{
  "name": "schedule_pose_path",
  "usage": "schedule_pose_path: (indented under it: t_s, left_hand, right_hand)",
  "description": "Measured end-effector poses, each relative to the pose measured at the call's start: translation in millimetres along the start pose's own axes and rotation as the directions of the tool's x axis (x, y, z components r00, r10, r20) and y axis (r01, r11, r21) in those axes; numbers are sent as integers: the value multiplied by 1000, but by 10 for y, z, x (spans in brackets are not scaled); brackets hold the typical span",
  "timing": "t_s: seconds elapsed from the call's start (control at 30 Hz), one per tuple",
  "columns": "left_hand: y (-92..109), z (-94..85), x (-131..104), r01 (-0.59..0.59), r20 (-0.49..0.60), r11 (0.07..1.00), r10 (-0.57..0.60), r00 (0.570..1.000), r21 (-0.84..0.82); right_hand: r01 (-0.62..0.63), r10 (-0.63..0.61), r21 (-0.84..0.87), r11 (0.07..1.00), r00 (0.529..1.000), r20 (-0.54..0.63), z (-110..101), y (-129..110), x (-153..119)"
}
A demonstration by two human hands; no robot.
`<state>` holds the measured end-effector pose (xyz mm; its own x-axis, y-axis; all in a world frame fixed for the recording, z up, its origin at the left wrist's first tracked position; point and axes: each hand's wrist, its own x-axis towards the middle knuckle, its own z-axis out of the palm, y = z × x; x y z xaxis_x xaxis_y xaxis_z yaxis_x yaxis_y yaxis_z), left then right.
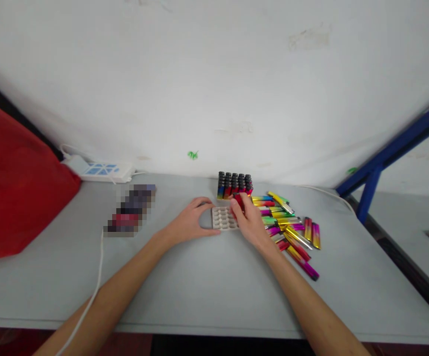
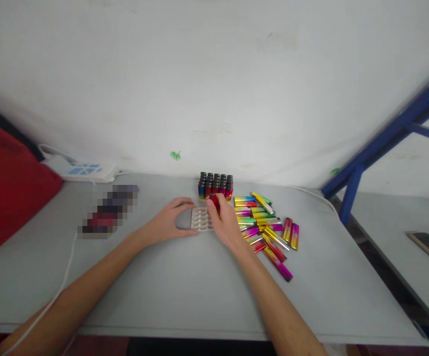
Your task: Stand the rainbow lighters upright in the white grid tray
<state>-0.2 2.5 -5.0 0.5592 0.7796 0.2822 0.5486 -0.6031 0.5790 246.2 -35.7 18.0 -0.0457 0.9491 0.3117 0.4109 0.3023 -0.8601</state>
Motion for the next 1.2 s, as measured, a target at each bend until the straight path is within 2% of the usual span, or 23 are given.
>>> schedule_pose_path:
  t_s: [0.13, 0.2, 0.3, 0.4, 0.53, 0.77, 0.97, 1.1, 1.2]
  left_hand:
    - [-45, 17, 21, 27, 6, 999, -27, 1000, -22]
    - [-49, 24, 30, 38, 4, 999, -38, 999, -32]
    - [-43, 33, 37, 40, 1, 998, -40, 999, -44]
    - [-38, 40, 42, 43, -3, 997, -43, 999, -58]
    - [-34, 49, 52, 47, -6, 996, -47, 999, -79]
    - [-44, 61, 64, 19, -18, 996, -21, 1000, -82]
    - [-34, 64, 70, 9, -26, 998, -11, 1000, -67]
    - [-28, 57, 66, 19, -17, 998, -20, 1000, -52]
    - [-38, 56, 58, 18, -21, 999, -19, 1000, -41]
  right_hand:
    - [174, -176, -118, 978, 984, -7, -28, 23, 21]
    - [215, -213, -186, 959, 977, 28, -36, 36, 27]
    - [192, -170, -250, 949, 980, 105, -26, 84, 44]
    - [177, -152, -275, 945, 982, 111, 8, 151, 76]
    - [227, -180, -309, 923, 968, 174, 65, 215, 125]
    - [344, -224, -453, 822, 928, 298, 141, 262, 222]
    - [373, -218, -511, 774, 915, 338, 172, 276, 262]
    - [378, -244, -441, 814, 912, 330, 5, 287, 192]
    - [344, -259, -415, 842, 934, 248, -326, 313, 151]
